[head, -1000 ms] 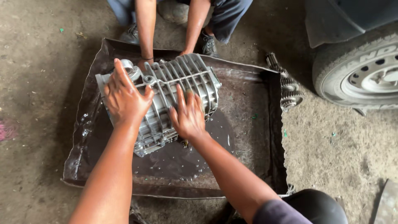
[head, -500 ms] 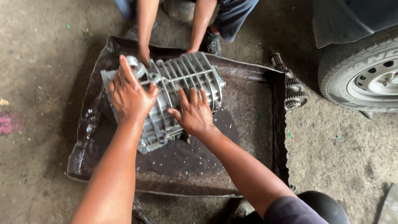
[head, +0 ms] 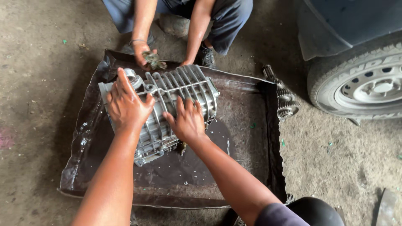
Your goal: The person cleans a metal gearbox housing with a cloth and a brush while it sits in a metal tray on the floor.
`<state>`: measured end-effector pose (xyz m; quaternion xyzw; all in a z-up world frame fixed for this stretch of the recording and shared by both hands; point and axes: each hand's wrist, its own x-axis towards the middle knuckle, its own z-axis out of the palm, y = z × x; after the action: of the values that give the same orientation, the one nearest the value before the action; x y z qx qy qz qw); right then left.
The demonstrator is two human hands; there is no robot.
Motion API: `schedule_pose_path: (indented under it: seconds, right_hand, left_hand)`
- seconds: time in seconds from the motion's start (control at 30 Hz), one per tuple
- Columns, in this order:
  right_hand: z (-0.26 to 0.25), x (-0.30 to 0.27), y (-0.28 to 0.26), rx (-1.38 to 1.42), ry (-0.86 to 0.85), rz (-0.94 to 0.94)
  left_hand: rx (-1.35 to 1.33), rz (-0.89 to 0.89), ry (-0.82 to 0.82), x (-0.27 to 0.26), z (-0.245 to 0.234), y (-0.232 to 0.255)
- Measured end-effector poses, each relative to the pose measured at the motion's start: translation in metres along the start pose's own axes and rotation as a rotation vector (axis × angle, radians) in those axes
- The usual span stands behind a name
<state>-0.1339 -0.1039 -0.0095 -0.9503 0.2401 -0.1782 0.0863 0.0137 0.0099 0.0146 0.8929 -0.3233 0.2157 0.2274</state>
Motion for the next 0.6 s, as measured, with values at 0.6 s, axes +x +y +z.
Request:
schedule_pose_path:
  seconds: [0.6]
  right_hand:
    - [0.002, 0.016, 0.001, 0.197, -0.115, 0.127]
  left_hand:
    - [-0.006, -0.017, -0.026, -0.003, 0.003, -0.001]
